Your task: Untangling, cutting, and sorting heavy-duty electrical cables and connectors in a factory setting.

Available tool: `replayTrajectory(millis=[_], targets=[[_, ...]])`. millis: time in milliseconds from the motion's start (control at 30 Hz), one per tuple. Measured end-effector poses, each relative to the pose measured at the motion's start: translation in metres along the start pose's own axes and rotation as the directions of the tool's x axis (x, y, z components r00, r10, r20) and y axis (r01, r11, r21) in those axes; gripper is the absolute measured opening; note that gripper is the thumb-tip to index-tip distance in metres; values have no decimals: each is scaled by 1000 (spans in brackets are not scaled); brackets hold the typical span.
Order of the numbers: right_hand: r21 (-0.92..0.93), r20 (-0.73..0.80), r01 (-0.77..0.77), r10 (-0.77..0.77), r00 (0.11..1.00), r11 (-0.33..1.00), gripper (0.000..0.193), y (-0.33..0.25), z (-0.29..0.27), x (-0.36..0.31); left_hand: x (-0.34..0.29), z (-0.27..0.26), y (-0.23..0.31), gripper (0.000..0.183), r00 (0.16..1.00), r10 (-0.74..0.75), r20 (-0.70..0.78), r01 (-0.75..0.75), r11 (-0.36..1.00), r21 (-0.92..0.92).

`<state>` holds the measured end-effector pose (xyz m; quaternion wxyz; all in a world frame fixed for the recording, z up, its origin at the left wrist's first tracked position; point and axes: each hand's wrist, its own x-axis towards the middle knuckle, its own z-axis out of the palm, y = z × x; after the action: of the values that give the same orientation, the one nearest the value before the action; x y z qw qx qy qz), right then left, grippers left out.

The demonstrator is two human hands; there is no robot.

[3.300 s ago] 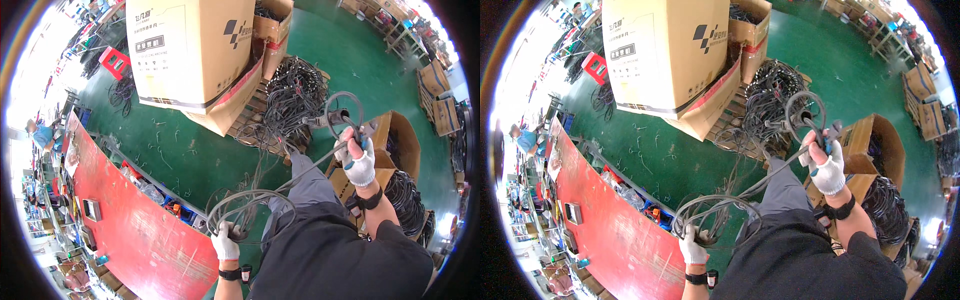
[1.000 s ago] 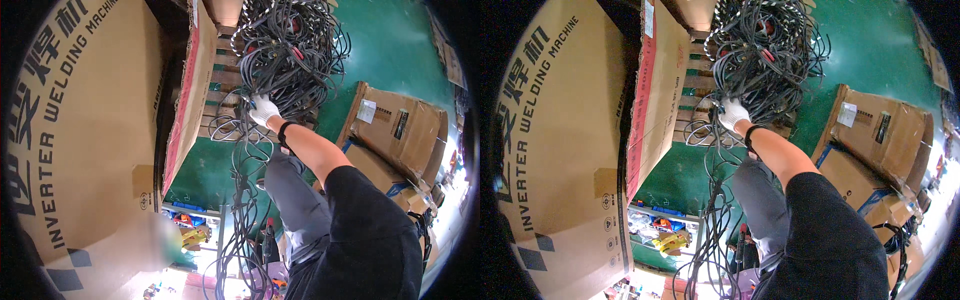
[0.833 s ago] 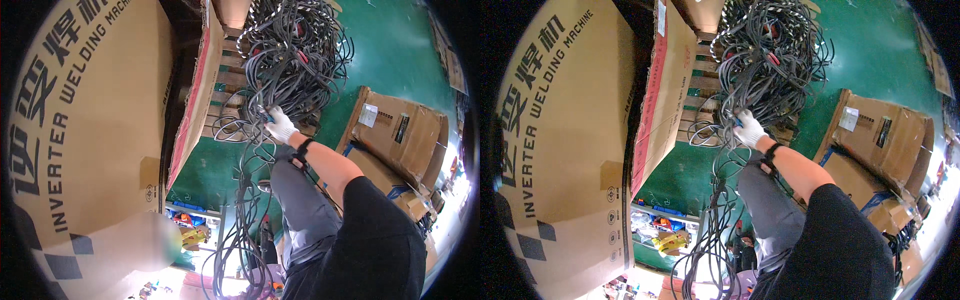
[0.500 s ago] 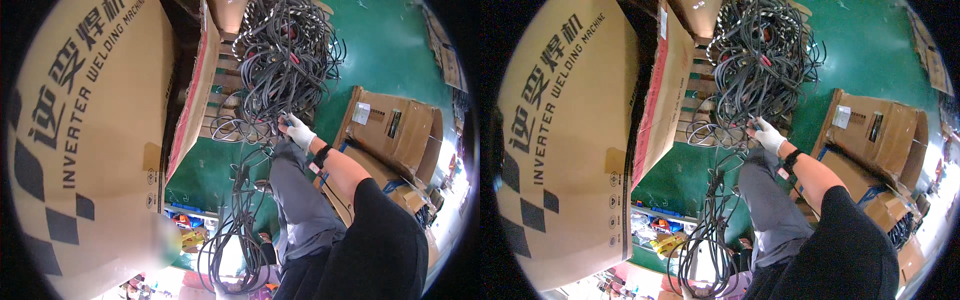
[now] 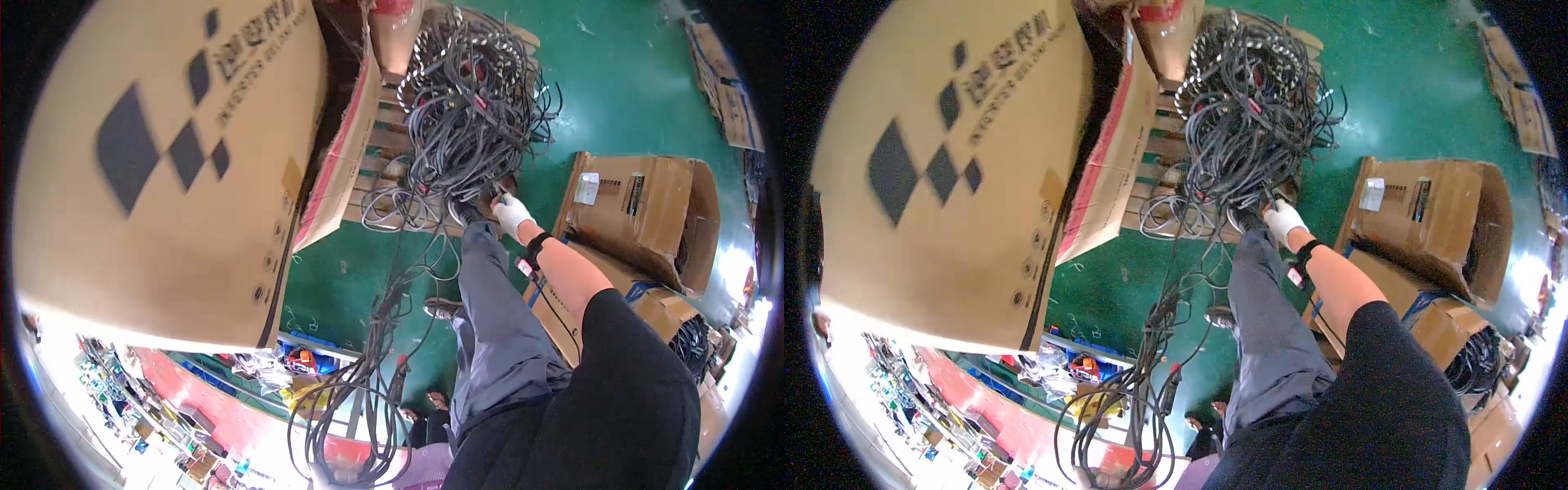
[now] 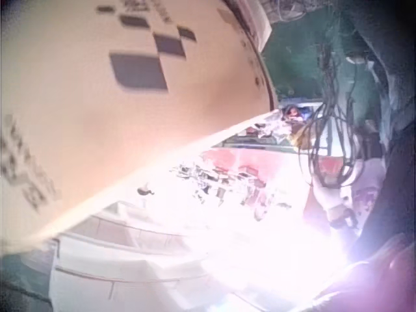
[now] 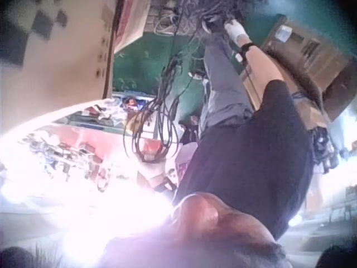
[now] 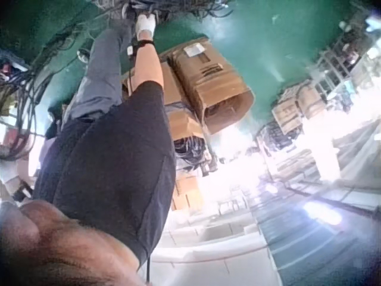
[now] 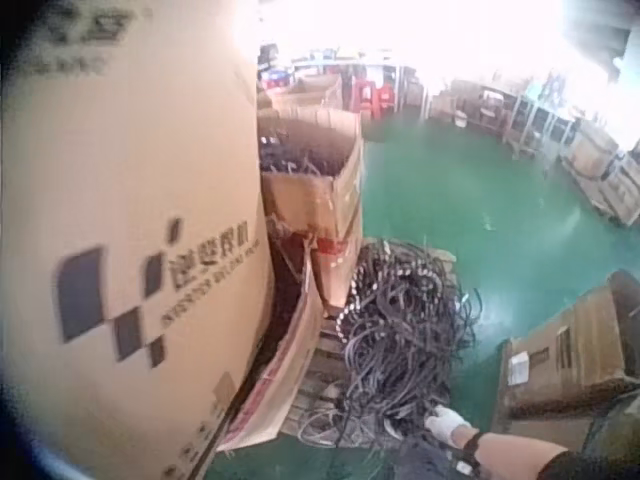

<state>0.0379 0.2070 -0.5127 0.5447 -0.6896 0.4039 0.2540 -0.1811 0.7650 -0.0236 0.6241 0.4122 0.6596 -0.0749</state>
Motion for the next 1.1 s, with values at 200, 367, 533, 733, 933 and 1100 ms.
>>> replayTrajectory(millis=[200,367,533,733,933,1100], targets=[[-82,114,203,-193,975,976,25,-31,34,-91,-108,-9,36,56,957,249,-146,-245,968,45],[708,245,59,-323,914,704,24,-31,39,-122,-161,-95,62,52,799,584,-142,-576,812,97],[84,419,-53,13,908,995,21,-120,105,-277,-215,-200,49,51,565,796,-214,-795,595,114],[610,561,-437,29,827,661,16,-107,190,-308,-245,-315,66,48,250,966,-60,-955,256,147],[568,510,-356,22,860,742,22,-82,231,-331,-239,-355,67,45,42,990,134,-924,-13,383],[504,457,-350,100,884,790,11,-48,217,-328,-239,-252,87,35,575,780,247,-585,603,-542]])
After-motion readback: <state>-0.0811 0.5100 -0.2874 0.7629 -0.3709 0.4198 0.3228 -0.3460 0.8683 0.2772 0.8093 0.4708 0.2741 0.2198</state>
